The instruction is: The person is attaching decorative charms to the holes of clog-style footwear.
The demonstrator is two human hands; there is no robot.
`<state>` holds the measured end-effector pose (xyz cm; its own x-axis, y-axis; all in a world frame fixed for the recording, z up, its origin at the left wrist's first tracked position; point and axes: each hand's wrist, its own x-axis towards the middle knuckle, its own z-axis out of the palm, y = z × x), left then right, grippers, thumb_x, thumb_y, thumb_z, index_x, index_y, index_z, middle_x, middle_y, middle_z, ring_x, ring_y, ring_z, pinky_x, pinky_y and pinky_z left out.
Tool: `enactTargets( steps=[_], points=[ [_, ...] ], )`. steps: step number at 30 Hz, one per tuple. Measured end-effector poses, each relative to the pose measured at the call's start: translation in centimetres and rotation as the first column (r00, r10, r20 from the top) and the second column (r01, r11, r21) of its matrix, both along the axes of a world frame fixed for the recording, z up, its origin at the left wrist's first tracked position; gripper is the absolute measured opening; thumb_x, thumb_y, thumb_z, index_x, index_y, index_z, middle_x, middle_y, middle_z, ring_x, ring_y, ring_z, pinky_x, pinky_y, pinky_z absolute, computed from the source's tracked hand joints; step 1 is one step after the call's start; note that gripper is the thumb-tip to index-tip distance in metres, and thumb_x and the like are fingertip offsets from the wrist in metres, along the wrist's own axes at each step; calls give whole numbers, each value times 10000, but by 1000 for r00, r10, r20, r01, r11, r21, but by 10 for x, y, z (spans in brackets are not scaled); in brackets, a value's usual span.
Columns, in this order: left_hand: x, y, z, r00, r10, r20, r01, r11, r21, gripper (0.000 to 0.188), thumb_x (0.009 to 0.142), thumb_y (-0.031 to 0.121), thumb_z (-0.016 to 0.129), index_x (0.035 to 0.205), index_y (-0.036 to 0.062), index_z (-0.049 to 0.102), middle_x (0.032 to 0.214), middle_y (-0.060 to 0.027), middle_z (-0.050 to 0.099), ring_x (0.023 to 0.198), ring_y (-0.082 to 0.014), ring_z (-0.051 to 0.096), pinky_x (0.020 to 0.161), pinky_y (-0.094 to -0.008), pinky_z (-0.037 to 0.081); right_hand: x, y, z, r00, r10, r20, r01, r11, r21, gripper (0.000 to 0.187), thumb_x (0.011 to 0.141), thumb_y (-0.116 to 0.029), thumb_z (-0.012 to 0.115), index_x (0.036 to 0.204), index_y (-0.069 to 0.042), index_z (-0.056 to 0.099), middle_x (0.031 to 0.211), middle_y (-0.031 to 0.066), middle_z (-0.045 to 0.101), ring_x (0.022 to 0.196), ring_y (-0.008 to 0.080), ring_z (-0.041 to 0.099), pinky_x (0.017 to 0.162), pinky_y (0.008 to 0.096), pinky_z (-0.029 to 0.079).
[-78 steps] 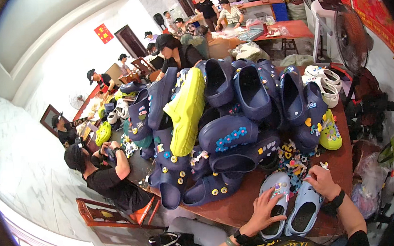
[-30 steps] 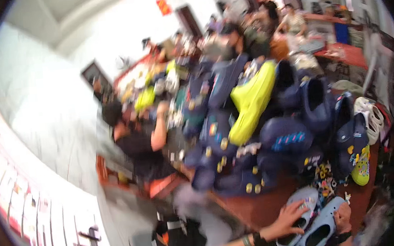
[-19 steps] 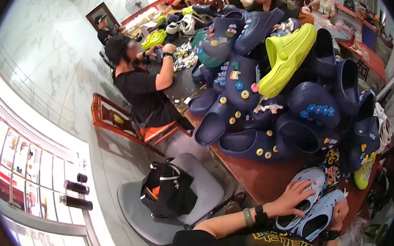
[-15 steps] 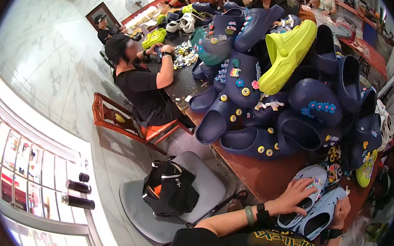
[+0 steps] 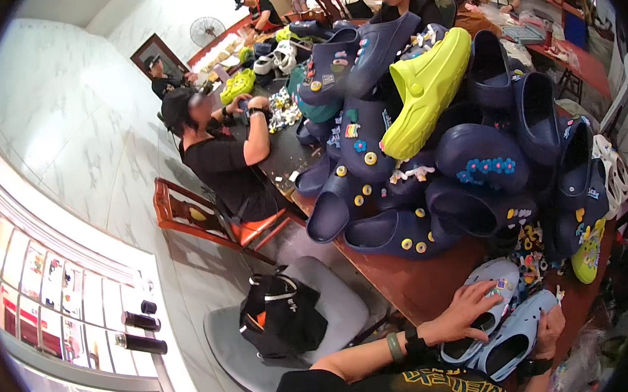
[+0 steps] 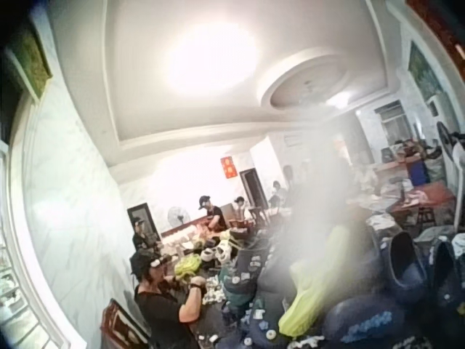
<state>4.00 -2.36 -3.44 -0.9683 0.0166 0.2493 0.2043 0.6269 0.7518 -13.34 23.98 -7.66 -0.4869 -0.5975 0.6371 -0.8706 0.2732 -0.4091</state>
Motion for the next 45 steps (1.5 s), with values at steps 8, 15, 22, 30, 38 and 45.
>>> enactTargets(
  steps=[8, 15, 22, 30, 38, 45],
  points=[
    [-2, -2, 0, 1000, -6, 29, 7, 999, -33, 888, 664, 474, 753, 1391, 141, 368, 1472, -169, 251, 1364, -385, 228, 1052, -541, 218, 6, -7, -2, 989, -107, -104, 95, 989, -111, 250, 859, -23, 587, 656, 18, 447, 598, 153, 353, 535, 340, 408, 530, 446, 330],
    [-5, -7, 7, 1000, -5, 10, 5, 1000, -22, 883, 651, 454, 773, 1380, 145, 383, 1452, -171, 274, 1358, -370, 248, 1054, -522, 213, 9, 7, -12, 949, -227, 221, 227, 974, 28, 214, 904, -62, 556, 727, 23, 469, 642, 94, 407, 602, 295, 442, 621, 399, 395],
    [-5, -7, 8, 1000, -17, 26, 17, 1000, -8, 872, 650, 438, 778, 1376, 155, 386, 1454, -167, 265, 1358, -370, 239, 1053, -521, 217, 23, 9, -11, 956, -216, 200, 246, 959, -141, 123, 929, -92, 491, 872, 6, 536, 826, 105, 466, 809, 272, 489, 787, 359, 407],
    [-4, -10, 7, 999, -18, 28, 18, 1000, 7, 880, 645, 439, 782, 1378, 160, 383, 1457, -164, 262, 1360, -372, 235, 1063, -528, 209, 21, 9, 1, 932, -97, 349, 118, 992, -39, 187, 910, -147, 533, 814, 12, 509, 886, 139, 504, 846, 314, 497, 826, 406, 407],
    [-3, -5, 6, 1000, 2, 29, -1, 1000, -18, 886, 644, 418, 792, 1385, 161, 379, 1460, -164, 255, 1357, -374, 239, 1054, -533, 218, 5, 6, -1, 974, 15, 226, -19, 1000, 13, 268, 883, -127, 547, 692, 43, 464, 722, 146, 439, 720, 351, 459, 731, 415, 410],
    [-10, -2, -5, 997, -13, -76, 6, 996, -85, 875, 619, 535, 780, 1323, 117, 470, 1413, -186, 348, 1311, -360, 320, 1031, -481, 267, 10, 22, -14, 996, -76, -37, 76, 997, -1, 117, 746, 25, 626, 682, 39, 529, 728, 170, 542, 729, 396, 559, 760, 497, 476]
  ],
)
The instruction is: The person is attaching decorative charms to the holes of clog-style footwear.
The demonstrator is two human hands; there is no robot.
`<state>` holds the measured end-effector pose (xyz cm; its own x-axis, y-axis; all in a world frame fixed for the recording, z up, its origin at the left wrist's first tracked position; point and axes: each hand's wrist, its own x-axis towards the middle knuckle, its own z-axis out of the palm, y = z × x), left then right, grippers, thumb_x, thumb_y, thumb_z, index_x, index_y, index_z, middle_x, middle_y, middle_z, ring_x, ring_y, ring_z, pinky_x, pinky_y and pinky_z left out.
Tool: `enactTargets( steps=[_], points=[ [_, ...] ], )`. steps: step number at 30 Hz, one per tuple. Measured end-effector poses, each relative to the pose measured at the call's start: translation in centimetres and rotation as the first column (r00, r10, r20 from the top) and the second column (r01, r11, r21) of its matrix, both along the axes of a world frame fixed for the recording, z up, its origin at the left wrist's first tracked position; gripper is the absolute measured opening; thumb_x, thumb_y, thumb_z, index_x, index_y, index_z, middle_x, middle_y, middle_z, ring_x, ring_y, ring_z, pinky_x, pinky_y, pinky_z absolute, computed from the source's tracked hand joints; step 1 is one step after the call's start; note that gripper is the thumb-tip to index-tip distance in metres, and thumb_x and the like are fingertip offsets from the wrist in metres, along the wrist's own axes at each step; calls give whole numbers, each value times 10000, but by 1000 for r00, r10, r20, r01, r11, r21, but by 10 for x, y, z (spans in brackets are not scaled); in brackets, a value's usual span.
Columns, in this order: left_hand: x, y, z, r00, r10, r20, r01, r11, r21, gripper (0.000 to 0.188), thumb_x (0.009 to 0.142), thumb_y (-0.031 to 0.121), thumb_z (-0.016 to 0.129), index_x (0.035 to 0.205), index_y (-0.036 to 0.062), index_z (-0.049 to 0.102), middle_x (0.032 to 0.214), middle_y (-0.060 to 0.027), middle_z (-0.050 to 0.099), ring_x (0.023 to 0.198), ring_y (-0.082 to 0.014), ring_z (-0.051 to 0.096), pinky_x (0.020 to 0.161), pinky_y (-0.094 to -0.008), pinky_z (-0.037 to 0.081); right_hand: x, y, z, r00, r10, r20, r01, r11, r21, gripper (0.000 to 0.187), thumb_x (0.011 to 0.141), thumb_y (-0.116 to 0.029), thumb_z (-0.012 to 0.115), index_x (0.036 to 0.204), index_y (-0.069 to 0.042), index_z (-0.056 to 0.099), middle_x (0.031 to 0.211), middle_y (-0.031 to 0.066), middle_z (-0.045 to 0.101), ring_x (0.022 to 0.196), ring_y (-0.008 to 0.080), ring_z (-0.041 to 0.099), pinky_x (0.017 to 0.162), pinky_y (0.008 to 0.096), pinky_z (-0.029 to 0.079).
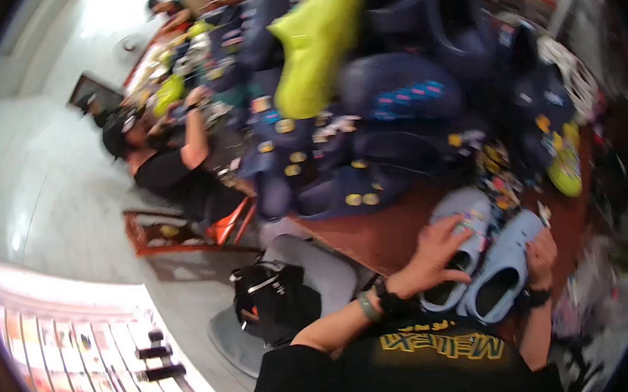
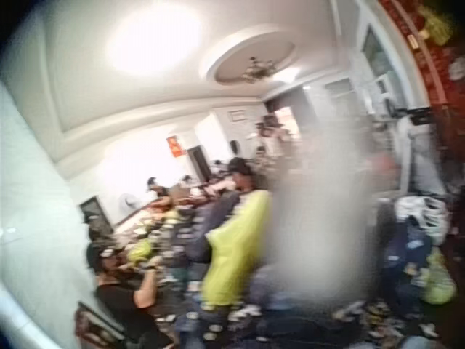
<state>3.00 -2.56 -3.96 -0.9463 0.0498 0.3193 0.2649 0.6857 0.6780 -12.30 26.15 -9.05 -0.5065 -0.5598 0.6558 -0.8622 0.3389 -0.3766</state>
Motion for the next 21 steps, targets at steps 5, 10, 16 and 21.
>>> enactTargets(
  steps=[5, 10, 16, 21],
  points=[
    [0, -11, 18, 995, 38, 90, -35, 999, -31, 905, 558, 370, 867, 1323, 101, 466, 1417, -161, 357, 1299, -361, 325, 1062, -460, 279, -4, -46, 24, 992, 5, -127, -20, 993, -113, 371, 713, -119, 759, 585, -79, 413, 600, 64, 385, 543, 256, 423, 512, 389, 387],
    [0, -6, 26, 982, 53, 180, -49, 998, -28, 884, 545, 346, 869, 1290, 75, 478, 1422, -172, 336, 1295, -360, 340, 1057, -453, 308, 1, -46, 49, 999, 34, -25, -38, 988, -148, 350, 708, -139, 785, 588, -67, 464, 603, 59, 412, 558, 251, 454, 536, 370, 401],
    [-1, 4, 27, 976, 74, 205, -77, 997, 6, 865, 528, 324, 877, 1262, 76, 494, 1421, -160, 342, 1287, -363, 338, 1046, -455, 331, 3, -36, 46, 999, 38, 35, -31, 980, -197, 343, 712, -142, 782, 585, -68, 473, 594, 54, 418, 555, 244, 453, 547, 363, 410],
    [-1, 5, 26, 976, 82, 200, -83, 997, -2, 862, 528, 332, 874, 1258, 75, 494, 1416, -163, 349, 1288, -366, 338, 1045, -459, 328, 1, -32, 40, 995, 66, 80, -46, 973, -227, 336, 744, -177, 757, 606, -68, 471, 610, 69, 426, 562, 259, 450, 559, 379, 407]
  ],
)
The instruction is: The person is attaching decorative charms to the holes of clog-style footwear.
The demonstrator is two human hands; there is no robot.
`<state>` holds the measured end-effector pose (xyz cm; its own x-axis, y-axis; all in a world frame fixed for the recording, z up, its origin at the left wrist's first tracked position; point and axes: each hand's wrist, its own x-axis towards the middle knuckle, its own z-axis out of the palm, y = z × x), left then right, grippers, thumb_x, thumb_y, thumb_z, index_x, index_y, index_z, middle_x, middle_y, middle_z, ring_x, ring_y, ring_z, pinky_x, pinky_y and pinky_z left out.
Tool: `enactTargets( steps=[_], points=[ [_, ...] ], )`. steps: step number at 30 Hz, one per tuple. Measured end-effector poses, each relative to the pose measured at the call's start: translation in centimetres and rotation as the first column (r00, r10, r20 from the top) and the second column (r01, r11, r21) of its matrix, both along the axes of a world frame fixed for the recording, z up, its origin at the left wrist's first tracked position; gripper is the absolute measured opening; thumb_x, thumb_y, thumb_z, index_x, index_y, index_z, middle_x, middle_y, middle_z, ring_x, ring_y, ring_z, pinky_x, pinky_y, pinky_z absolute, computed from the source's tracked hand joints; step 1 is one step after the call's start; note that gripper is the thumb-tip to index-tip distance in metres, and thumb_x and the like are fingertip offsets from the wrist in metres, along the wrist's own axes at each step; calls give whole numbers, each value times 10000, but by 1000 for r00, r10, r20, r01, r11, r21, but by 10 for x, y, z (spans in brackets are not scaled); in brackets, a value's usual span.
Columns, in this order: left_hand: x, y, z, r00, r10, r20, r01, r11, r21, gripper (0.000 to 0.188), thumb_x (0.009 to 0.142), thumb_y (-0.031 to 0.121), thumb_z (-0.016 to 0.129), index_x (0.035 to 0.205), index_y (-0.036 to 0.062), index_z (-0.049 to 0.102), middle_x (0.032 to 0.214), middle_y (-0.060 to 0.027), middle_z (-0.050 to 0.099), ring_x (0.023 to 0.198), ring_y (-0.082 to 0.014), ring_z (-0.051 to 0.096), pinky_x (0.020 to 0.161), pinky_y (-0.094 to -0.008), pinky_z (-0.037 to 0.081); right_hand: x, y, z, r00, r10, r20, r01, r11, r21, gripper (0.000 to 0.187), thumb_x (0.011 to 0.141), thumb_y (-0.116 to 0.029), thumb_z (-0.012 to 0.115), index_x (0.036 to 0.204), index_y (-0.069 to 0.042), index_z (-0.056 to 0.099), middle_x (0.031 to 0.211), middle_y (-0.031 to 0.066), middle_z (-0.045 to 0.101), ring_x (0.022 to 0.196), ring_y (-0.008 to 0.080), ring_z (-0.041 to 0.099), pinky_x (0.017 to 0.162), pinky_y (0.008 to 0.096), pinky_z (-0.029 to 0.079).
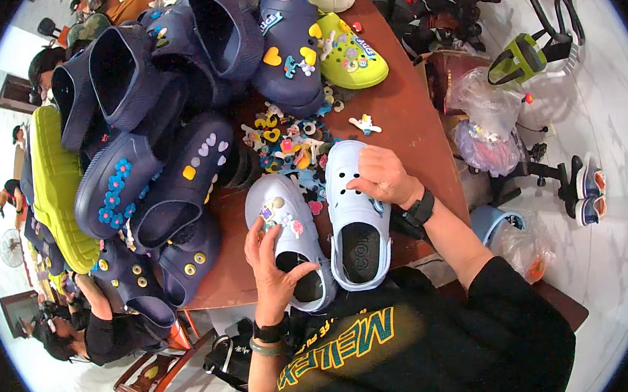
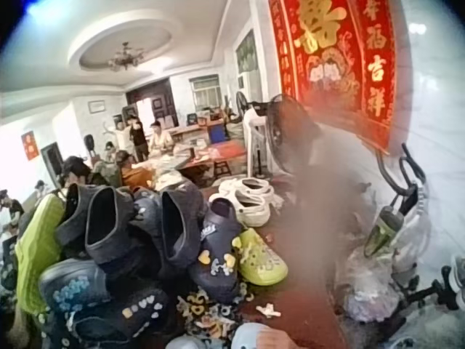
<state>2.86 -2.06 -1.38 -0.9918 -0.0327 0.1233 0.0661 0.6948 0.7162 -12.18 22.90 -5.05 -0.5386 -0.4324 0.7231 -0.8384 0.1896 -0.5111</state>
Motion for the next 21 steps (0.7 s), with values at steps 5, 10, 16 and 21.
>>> enactTargets(
  steps=[5, 10, 16, 21],
  points=[
    [-1, 0, 0, 1000, -1, -1, 1, 1000, 12, 862, 545, 361, 863, 1267, 74, 489, 1416, -171, 348, 1292, -369, 335, 1048, -467, 322, 0, 13, -14, 777, 285, 561, -122, 943, -311, 293, 970, -220, 483, 733, -50, 507, 759, 56, 516, 781, 221, 488, 784, 357, 408],
    [0, -3, -4, 1000, -10, -9, 10, 1000, 2, 863, 552, 369, 860, 1272, 76, 486, 1426, -166, 337, 1294, -367, 332, 1042, -464, 335, 9, 19, -5, 548, 92, 831, 164, 963, -214, 276, 960, -271, 506, 1066, -16, 520, 1074, 108, 503, 1058, 211, 457, 952, 329, 369],
    [0, -4, 1, 1000, -26, 4, 26, 999, -40, 909, 546, 344, 861, 1314, 86, 449, 1453, -162, 305, 1325, -349, 325, 1072, -440, 325, 20, -1, 10, 608, -305, 733, 156, 951, 266, 784, 811, -405, 679, 1358, 35, 330, 1376, 246, 386, 1318, 364, 341, 1079, 418, 295],
    [5, -6, -2, 1000, -14, 15, 14, 1000, -9, 895, 538, 337, 867, 1298, 81, 469, 1455, -155, 305, 1331, -342, 317, 1075, -445, 321, 27, 10, -1, 788, -336, 516, 166, 923, 348, 501, 918, -216, 509, 1341, 26, 393, 1319, 289, 451, 1217, 409, 463, 1038, 410, 369]
  ],
)
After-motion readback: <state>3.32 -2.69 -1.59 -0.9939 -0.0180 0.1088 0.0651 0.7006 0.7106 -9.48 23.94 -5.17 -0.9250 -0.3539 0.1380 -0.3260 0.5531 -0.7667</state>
